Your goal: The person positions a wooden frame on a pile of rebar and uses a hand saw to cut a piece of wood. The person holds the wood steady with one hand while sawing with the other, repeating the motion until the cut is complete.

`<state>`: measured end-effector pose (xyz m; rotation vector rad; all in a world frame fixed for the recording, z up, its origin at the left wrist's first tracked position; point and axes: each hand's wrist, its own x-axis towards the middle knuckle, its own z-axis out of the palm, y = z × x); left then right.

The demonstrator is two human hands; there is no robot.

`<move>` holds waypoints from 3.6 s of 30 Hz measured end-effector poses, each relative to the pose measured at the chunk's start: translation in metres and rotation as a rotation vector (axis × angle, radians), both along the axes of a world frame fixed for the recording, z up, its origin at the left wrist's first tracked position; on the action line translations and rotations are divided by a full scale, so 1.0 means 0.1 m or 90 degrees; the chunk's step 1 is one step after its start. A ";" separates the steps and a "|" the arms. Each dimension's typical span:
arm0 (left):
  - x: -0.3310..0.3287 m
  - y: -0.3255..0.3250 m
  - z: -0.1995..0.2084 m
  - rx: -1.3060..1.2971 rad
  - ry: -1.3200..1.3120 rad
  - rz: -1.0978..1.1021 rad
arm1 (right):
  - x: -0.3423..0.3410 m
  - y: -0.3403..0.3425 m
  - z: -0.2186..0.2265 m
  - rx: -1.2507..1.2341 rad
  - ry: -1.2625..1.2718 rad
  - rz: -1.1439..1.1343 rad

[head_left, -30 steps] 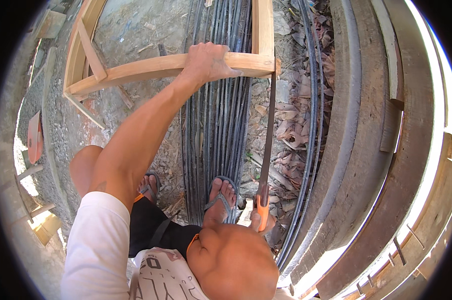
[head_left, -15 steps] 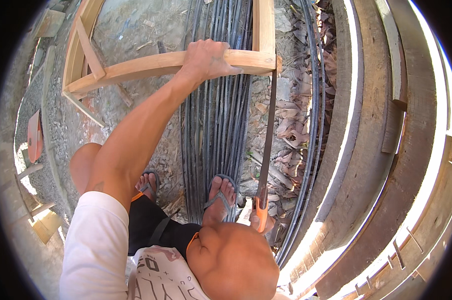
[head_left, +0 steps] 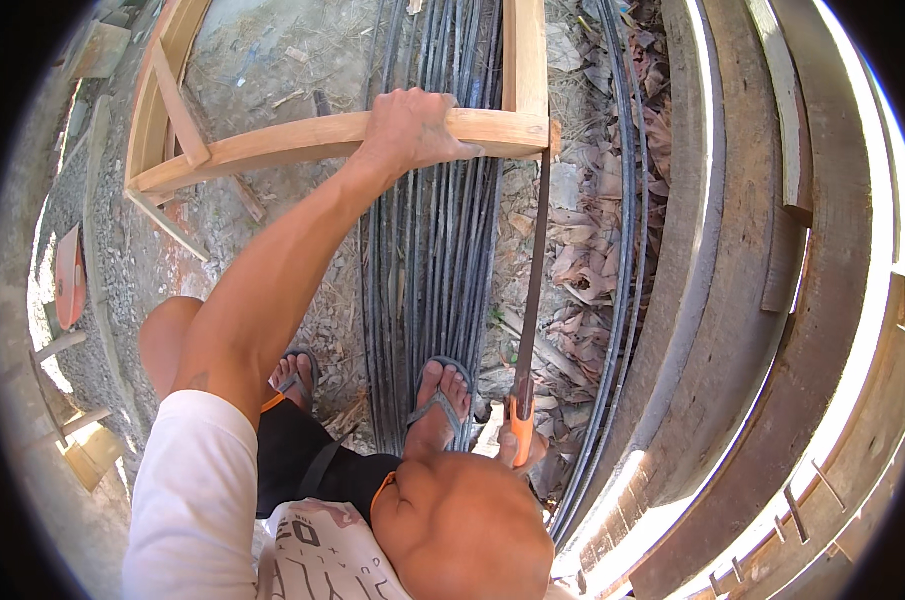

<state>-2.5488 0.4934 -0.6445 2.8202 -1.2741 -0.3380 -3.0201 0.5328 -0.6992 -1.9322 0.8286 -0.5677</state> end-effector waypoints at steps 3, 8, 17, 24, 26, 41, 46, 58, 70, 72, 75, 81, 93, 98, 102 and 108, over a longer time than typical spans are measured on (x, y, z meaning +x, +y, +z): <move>0.03 0.01 0.03 -0.007 0.000 -0.001 | 0.56 -0.31 -0.20 -0.007 -0.071 -0.018; 0.04 -0.06 0.04 -0.033 -0.020 -0.029 | 1.51 -0.85 -0.13 0.102 -0.156 -0.054; 0.02 0.02 0.04 -0.008 0.004 -0.005 | 0.18 -0.03 0.07 0.031 -0.040 -0.011; 0.03 -0.07 0.08 -0.013 -0.002 -0.015 | 1.88 -1.04 -0.16 0.065 -0.222 -0.051; 0.00 -0.05 0.06 -0.019 0.001 -0.020 | 1.81 -1.06 -0.15 0.083 -0.211 -0.043; -0.01 -0.02 0.13 0.006 -0.014 -0.010 | 0.58 -0.30 0.74 0.109 0.013 -0.032; -0.03 -0.16 0.16 0.000 0.004 -0.012 | 1.84 -1.06 0.99 0.186 -0.041 -0.084; -0.12 -0.09 0.13 0.001 -0.068 -0.012 | 1.05 -0.55 1.12 0.204 -0.030 -0.078; -0.06 -0.04 0.16 -0.015 -0.061 -0.010 | 0.18 -0.04 0.97 0.090 -0.044 -0.046; -0.04 -0.02 0.13 -0.011 -0.079 -0.020 | 0.45 -0.19 0.93 0.078 -0.025 -0.038; -0.14 -0.16 0.12 -0.027 -0.050 -0.036 | 1.50 -0.89 0.65 0.125 -0.074 -0.097; -0.06 -0.08 0.13 -0.025 -0.045 -0.026 | 1.02 -0.55 0.67 0.080 -0.047 -0.050; -0.03 -0.11 0.15 -0.034 -0.006 -0.018 | 1.76 -0.98 0.39 0.121 -0.131 -0.077; 0.09 0.06 -0.03 -0.066 -0.047 -0.038 | 0.47 -0.15 0.27 0.094 -0.052 -0.009; 0.04 0.08 -0.05 -0.035 -0.022 -0.029 | 0.10 0.05 0.40 0.055 0.006 -0.011; 0.04 -0.03 -0.06 -0.059 -0.039 -0.047 | 1.72 -0.99 -0.11 0.136 -0.182 -0.056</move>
